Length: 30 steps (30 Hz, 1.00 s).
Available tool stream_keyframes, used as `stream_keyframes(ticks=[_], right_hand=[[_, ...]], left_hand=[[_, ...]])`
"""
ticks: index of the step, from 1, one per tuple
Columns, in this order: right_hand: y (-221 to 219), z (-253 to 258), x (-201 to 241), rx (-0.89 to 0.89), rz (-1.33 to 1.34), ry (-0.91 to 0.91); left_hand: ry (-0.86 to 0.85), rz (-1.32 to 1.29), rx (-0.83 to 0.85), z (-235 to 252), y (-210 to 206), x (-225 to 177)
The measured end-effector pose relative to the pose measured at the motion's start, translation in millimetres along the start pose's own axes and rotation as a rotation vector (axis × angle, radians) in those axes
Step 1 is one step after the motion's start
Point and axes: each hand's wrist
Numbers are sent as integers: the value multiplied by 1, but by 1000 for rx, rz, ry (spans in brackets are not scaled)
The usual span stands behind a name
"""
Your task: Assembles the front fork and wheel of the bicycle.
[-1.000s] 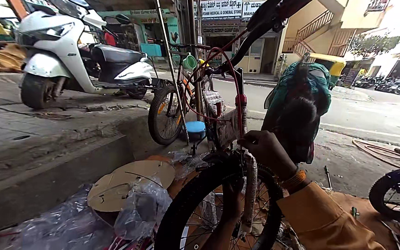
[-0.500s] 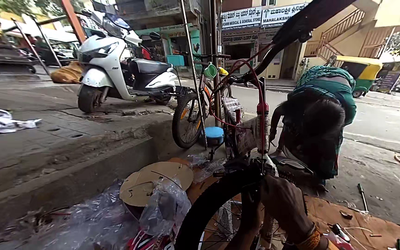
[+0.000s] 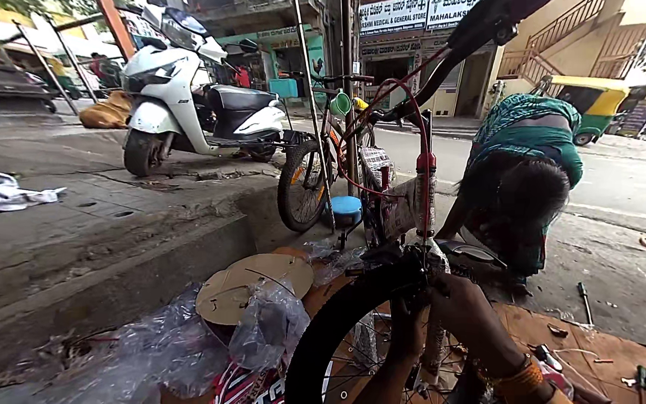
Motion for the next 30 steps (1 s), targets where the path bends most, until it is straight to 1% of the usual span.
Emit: stream_keyframes(ticks=[4, 7, 9, 12, 14, 16, 21, 25, 30], right_hand=[[4, 2, 3, 69, 409, -102], [4, 0, 7, 71, 582, -154], [0, -2, 2, 40, 549, -133], [-4, -2, -6, -31, 298, -55], [-1, -4, -2, -32, 93, -13], [0, -7, 1, -31, -8, 18], [3, -5, -3, -15, -2, 42], [5, -4, -8, -5, 100, 55], [4, -3, -9, -12, 110, 53]], left_hand=[[-7, -29, 3, 3, -1, 6], [-16, -20, 6, 4, -1, 6], [-22, -46, 9, 2, -2, 8], [-16, -96, 34, 0, -2, 8], [-14, -103, 35, -1, -2, 7], [-12, -89, 41, -3, -1, 6], [-3, -96, 30, -2, -2, 1], [12, -51, -18, -3, -3, -1], [-11, -56, -5, -1, -2, 1]])
Point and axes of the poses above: each hand's wrist, its own z-axis towards the middle knuckle, its own y-axis out of the back of the hand, x = y × z, and after that the axes turned 7 degrees about y, right-handed
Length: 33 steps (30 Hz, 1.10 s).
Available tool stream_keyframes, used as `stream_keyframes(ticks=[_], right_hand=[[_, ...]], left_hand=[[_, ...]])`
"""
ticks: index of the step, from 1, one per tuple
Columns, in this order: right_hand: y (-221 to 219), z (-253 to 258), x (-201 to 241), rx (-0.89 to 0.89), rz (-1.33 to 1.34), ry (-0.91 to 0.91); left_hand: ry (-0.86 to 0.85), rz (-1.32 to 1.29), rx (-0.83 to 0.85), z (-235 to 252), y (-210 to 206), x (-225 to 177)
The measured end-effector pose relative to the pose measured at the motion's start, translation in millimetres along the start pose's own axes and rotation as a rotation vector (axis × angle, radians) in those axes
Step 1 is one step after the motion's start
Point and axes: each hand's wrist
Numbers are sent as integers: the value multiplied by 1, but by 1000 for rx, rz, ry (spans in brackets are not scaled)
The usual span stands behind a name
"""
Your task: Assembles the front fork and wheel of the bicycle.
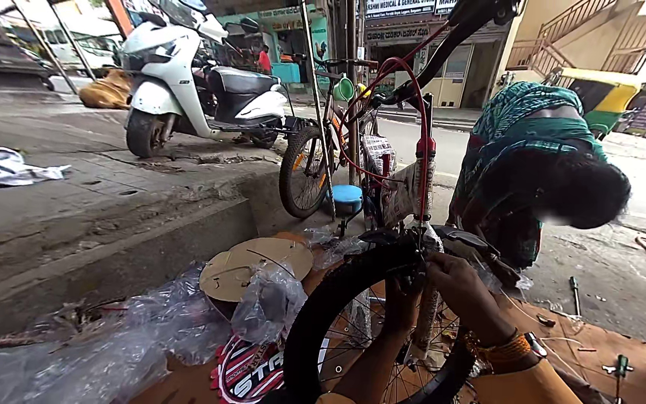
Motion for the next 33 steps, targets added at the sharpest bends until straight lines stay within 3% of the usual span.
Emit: stream_keyframes(ticks=[33], right_hand=[[-4, -2, 1, -31, -48, 7]], left_hand=[[-1, 41, 34, 3, 6, 8]])
Point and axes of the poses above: each hand's wrist, its own z-axis towards the middle knuckle, its own y-axis out of the back of the hand, x = y × z, and after that the axes turned 7 degrees about y, right-handed
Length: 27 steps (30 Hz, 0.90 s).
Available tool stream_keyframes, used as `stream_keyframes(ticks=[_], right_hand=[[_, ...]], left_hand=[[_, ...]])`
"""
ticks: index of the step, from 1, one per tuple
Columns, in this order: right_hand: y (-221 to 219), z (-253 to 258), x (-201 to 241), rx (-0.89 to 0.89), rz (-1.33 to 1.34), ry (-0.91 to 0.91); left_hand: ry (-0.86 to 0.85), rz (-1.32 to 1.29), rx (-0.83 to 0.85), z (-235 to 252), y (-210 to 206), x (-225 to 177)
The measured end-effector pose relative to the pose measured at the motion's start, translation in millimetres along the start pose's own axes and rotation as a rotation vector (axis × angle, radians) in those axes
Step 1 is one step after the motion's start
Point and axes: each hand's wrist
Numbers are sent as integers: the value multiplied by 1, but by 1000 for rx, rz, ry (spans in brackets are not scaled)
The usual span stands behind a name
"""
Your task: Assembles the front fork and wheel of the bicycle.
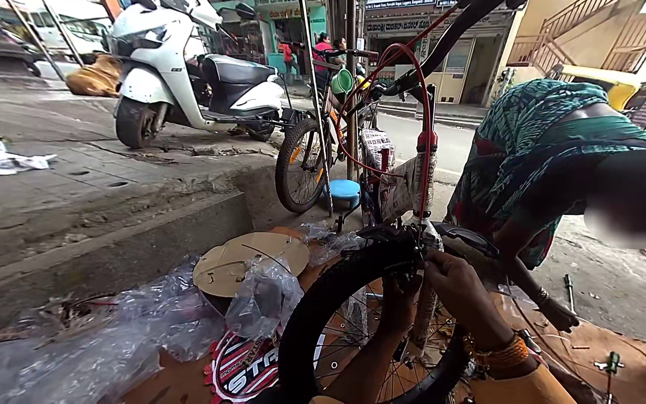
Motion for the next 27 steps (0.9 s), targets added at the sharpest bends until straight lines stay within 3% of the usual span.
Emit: stream_keyframes(ticks=[5, 8, 13, 16, 27], right_hand=[[-1, -2, 3, 7, -41, -13], [0, -3, 5, -29, -236, 30], [1, 0, 10, -251, -565, 353], [0, 15, 12, -134, -570, 433], [2, 17, 21, 11, -441, 392]], left_hand=[[1, 4, 9, 0, -1, -2], [-11, 20, 10, 1, 0, -2], [-77, 48, 20, 4, -1, 4], [-93, 28, 18, 2, 2, 4], [-136, 143, 41, -13, -3, -5]])
Point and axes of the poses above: each hand's wrist, its own z-axis towards the middle knuckle, its own y-axis out of the back of the hand, x = y × z, and after that the axes turned 7 degrees about y, right-handed
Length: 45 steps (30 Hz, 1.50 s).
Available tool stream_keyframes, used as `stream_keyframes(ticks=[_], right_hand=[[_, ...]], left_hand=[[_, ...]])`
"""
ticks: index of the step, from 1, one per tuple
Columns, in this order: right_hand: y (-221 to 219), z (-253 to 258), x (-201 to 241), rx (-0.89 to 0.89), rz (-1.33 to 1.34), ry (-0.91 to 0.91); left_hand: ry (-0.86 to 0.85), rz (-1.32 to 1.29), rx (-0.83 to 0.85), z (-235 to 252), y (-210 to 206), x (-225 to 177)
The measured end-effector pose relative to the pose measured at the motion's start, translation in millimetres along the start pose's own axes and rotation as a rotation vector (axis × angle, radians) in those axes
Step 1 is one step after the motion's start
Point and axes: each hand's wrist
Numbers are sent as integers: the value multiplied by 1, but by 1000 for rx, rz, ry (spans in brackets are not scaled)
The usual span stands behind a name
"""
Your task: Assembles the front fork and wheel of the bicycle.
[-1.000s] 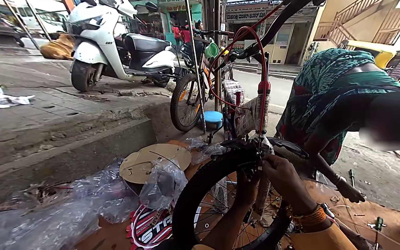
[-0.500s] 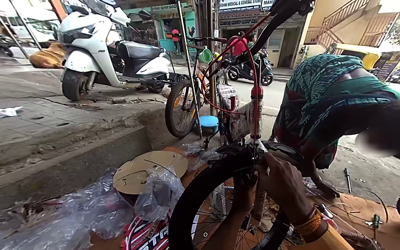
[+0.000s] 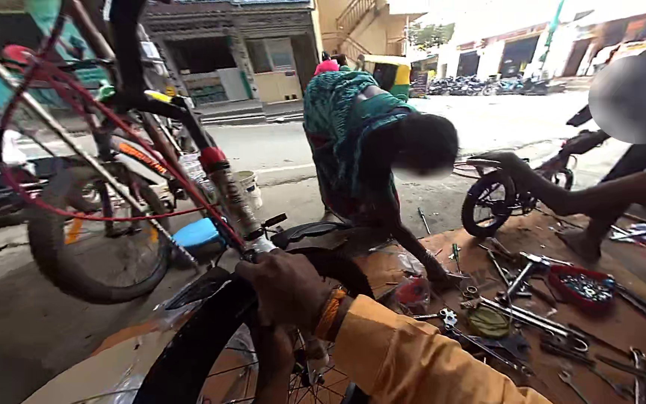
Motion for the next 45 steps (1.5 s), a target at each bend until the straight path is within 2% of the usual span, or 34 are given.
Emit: stream_keyframes(ticks=[12, 17, 20, 25, 29, 32, 35, 37, 39, 42, 45], right_hand=[[-5, 10, -9, 15, -4, 94], [-6, 18, -13, 12, -53, 125], [-12, 18, -13, -30, -92, 122], [1, 13, -12, 6, -95, 180], [-6, 15, -16, -11, -159, 209], [-11, 10, -22, -89, -83, 223], [-7, -22, -25, -225, 178, 199], [-18, -68, -33, -314, 354, 71], [-54, -129, -61, -246, 409, -233], [-144, -227, -108, 133, 401, -686], [-198, -274, -109, 502, 257, -933]], left_hand=[[-52, -36, 22, 9, 4, 11], [-16, -50, 50, 12, 10, 15], [-51, -50, 69, 12, 12, 15], [-68, -73, 71, 14, 8, 14], [-49, -83, 60, 14, 8, 15], [-36, -70, 46, 13, 8, 12], [-48, -90, 58, 11, 7, 13], [-39, -100, 60, 11, 8, 12], [2, -64, 34, 11, 7, 9], [83, -68, 40, 6, 6, 0], [119, -89, 40, 4, 0, -7]])
Point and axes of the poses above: each hand's wrist, its own z-axis towards the middle knuckle, its own y-axis out of the back of the hand, x = y × z, and after that the axes turned 7 degrees about y, right-handed
